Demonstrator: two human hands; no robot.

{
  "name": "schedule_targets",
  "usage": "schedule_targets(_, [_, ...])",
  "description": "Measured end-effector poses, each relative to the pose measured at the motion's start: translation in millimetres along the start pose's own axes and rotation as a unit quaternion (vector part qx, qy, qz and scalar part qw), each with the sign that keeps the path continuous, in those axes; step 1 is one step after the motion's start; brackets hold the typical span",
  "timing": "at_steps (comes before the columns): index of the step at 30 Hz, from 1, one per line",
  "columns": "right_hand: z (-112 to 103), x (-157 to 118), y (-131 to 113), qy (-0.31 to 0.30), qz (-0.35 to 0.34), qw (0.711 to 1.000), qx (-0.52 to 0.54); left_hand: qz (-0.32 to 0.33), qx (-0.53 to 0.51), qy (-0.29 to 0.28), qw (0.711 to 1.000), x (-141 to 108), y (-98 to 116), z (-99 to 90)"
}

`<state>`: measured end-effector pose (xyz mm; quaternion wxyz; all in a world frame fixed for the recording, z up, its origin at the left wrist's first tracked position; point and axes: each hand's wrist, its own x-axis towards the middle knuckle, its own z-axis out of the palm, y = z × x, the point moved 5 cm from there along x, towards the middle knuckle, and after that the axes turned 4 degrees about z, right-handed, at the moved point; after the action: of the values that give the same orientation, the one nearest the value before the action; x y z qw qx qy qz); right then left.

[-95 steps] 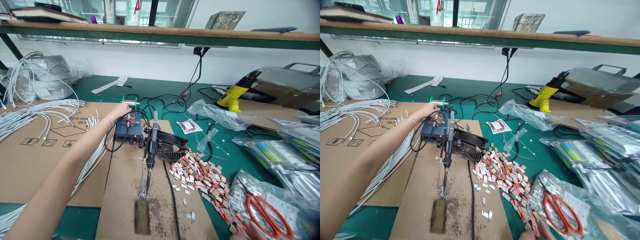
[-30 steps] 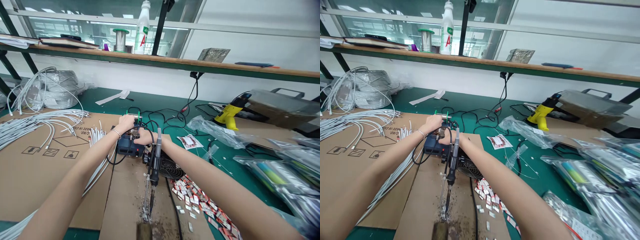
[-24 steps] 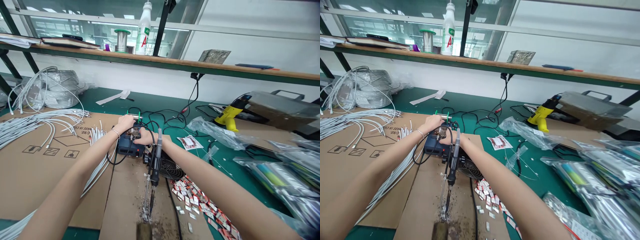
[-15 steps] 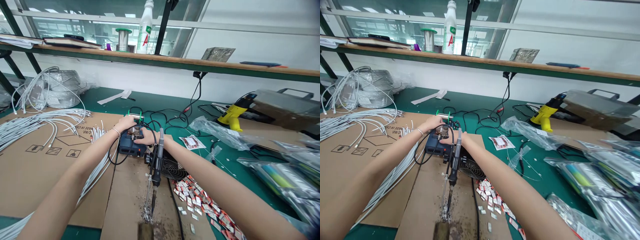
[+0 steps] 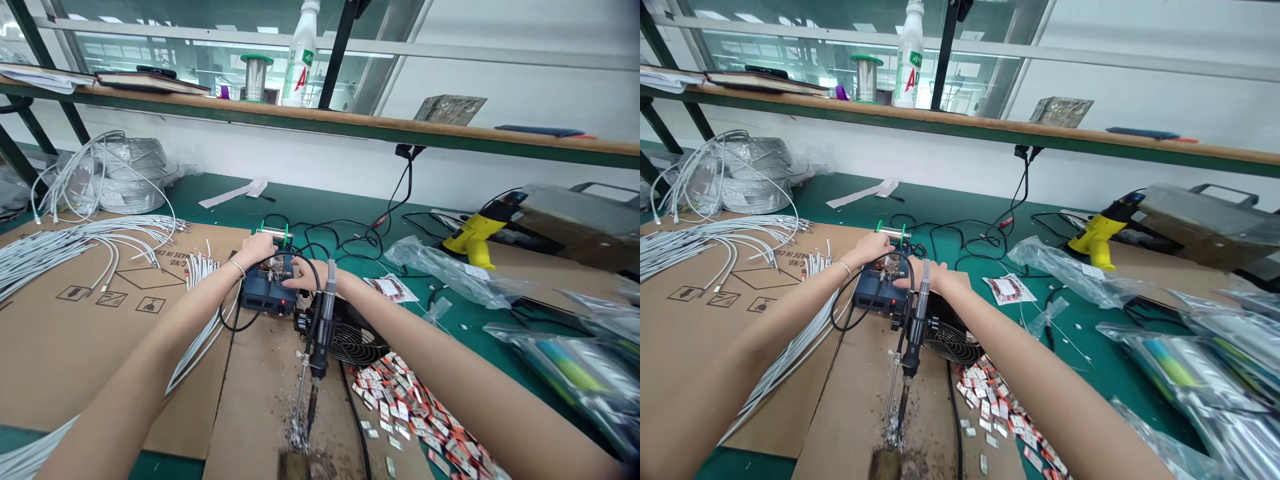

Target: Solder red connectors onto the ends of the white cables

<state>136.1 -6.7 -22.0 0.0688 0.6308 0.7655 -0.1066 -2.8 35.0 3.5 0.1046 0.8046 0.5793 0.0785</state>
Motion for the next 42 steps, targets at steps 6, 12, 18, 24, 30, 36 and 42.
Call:
schedule_targets(6, [-17.6, -21.9, 0.5, -0.024, 0.020, 0.999, -0.011, -0.002, 0.002, -0.002, 1.000, -0.2, 0.0, -0.7])
schedule_targets(12, [-35.5, -52.8, -0.8, -0.033, 0.044, 0.998, -0.027, 0.003, 0.005, 0.005, 1.000, 1.4, -2.1, 1.4])
schedule_targets(18, [-41.3, -66.4, -1.5, -0.046, 0.053, 0.997, -0.028, 0.007, -0.007, 0.007, 1.000, 1.1, -2.2, 1.3])
schedule_targets(24, [-32.6, -52.5, -3.8, -0.037, 0.041, 0.998, -0.033, 0.016, -0.023, 0.005, 1.000, 2.4, -3.2, 1.3])
schedule_targets(30, [-35.2, -45.6, -9.5, -0.029, 0.036, 0.998, -0.039, 0.017, -0.024, 0.006, 1.000, 3.2, -2.8, 1.5])
schedule_targets(36, [-43.2, -55.0, -4.0, -0.030, 0.041, 0.998, -0.041, 0.011, -0.044, 0.014, 0.999, 3.8, -3.6, 1.8])
schedule_targets(42, [-36.9, -51.2, -2.1, -0.025, 0.034, 0.998, -0.042, 0.019, -0.057, 0.017, 0.998, 7.0, -5.5, 3.7])
